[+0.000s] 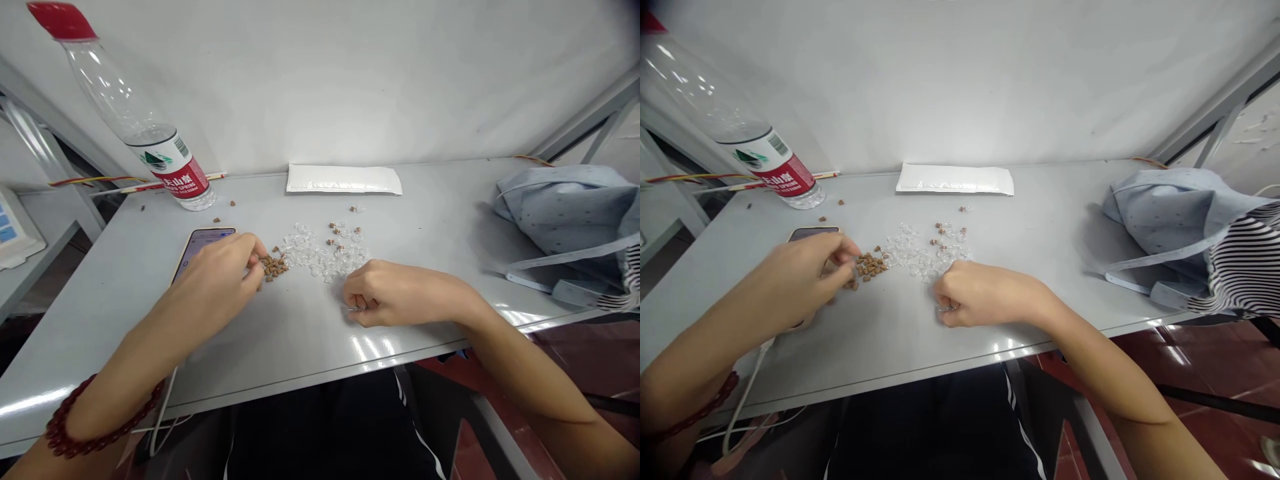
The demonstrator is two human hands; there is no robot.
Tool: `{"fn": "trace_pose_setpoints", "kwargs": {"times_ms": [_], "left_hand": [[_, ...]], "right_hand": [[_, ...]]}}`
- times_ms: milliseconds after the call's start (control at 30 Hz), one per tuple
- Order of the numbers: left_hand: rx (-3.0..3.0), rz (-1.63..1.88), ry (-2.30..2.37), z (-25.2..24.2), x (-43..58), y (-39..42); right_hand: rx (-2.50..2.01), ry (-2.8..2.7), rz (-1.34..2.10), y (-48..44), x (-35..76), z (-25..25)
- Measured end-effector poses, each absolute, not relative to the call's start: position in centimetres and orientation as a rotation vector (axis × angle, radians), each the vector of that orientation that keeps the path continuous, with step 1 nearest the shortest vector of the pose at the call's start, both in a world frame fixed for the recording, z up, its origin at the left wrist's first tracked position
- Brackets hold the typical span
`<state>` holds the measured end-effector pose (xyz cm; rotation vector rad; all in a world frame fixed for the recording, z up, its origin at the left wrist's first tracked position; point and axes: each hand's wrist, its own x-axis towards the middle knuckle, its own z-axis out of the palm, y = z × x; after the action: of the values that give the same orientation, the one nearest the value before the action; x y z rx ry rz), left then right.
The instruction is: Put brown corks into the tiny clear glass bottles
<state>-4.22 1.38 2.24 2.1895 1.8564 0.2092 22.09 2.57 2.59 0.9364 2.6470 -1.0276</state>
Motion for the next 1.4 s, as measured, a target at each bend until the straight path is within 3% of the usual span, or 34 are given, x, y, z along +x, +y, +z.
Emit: {"fn": "trace_pose_setpoints", "kwargs": {"times_ms": [333, 467, 633, 933, 1400], "left_hand": [[2.464, -0.052, 1.743, 0.6, -3.2, 1.1], [2.346, 0.209, 1.710, 1.7, -2.8, 0.9], [2.080, 0.610, 1.352, 3.2, -1.8, -0.2], [2.077, 0.831, 1.212, 3.1, -0.9, -0.3], [2.138, 0.868, 1.213, 2.9, -1.1, -0.3]], "right_hand": [[0.999, 2.904, -1.069, 2.4, 21.6, 2.7], [1.060, 3.100, -1.167, 2.2, 21.2, 2.4], [1.133, 3.165, -1.367, 1.8, 20.4, 1.8], [1.195, 3.100, -1.766, 1.7, 20.1, 1.6], [1.119, 3.477, -1.227, 1.5, 19.9, 0.7]]}}
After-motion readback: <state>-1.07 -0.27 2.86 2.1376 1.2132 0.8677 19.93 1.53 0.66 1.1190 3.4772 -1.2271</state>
